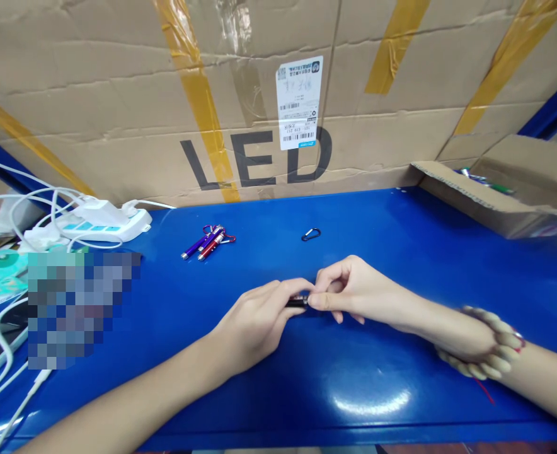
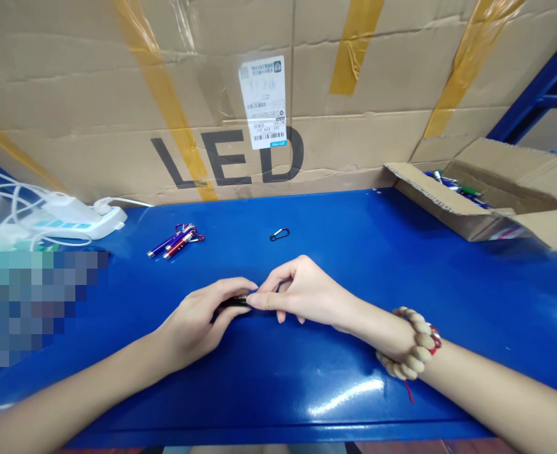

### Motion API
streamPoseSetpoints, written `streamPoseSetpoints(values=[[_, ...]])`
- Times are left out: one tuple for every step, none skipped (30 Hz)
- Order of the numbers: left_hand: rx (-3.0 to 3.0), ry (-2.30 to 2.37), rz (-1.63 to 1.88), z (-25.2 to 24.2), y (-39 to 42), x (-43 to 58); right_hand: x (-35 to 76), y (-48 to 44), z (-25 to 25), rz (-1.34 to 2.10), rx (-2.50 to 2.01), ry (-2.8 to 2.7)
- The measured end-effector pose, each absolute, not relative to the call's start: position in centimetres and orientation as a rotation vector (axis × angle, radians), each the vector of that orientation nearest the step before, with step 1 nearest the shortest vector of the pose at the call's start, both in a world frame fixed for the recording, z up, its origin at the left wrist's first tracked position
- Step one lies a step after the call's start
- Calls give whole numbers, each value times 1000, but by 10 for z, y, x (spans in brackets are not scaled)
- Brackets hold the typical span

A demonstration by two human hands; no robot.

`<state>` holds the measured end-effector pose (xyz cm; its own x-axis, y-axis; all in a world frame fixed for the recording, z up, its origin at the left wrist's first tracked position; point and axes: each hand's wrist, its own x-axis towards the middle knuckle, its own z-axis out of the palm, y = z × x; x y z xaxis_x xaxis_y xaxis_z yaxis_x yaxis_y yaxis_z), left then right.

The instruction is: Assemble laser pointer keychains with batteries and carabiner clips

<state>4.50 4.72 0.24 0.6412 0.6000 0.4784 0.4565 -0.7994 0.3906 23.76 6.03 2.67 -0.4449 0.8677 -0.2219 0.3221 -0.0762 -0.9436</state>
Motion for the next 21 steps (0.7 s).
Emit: streamPoseSetpoints(values=[[2562, 894, 909, 2, 48, 46, 237, 60, 28, 1471, -1273, -1736], [2496, 920, 918, 2, 48, 47, 237, 61, 30, 1383, -1264, -1740], [2440, 943, 922, 2, 49, 47, 237, 61, 32, 1295, -1254, -1745], [2399, 963, 923, 3, 49, 48, 238, 62, 34, 1218, -1245, -1747], [2370, 979, 932, 3, 50, 48, 240, 64, 37, 1149, -1237, -1743], [2346, 1004, 946, 5, 50, 48, 242, 66, 39, 1088, -1232, -1730], [2325, 1024, 961, 6, 51, 48, 245, 69, 42, 1032, -1231, -1713], [2298, 1052, 991, 9, 52, 48, 249, 72, 44, 977, -1228, -1691], [2281, 1087, 997, 11, 52, 47, 253, 76, 47, 923, -1222, -1667], [2282, 1106, 1005, 13, 53, 47, 258, 80, 50, 885, -1212, -1645], [2291, 1124, 1020, 15, 54, 46, 264, 85, 54, 860, -1191, -1615], [2308, 1143, 1020, 16, 55, 46, 271, 90, 58, 840, -1170, -1576], [2320, 1165, 1035, 17, 57, 45, 280, 95, 62, 821, -1145, -1532], [2340, 1183, 1040, 17, 58, 44, 290, 100, 68, 786, -1122, -1478], [2369, 1179, 1059, 16, 60, 43, 301, 106, 74, 735, -1106, -1430], [2406, 1171, 1079, 15, 61, 42, 315, 111, 80, 675, -1108, -1390], [2460, 1148, 1104, 14, 62, 40, 331, 116, 87, 604, -1142, -1342], [2528, 1122, 1111, 13, 64, 39, 349, 121, 93, 542, -1231, -1316], [2612, 1080, 1137, 13, 64, 37, 368, 125, 99, 484, -1365, -1315], [2720, 990, 1124, 13, 64, 36, 388, 128, 103, 469, -1434, -1313], [2821, 909, 1107, 14, 63, 35, 409, 130, 107, 452, -1485, -1301]])
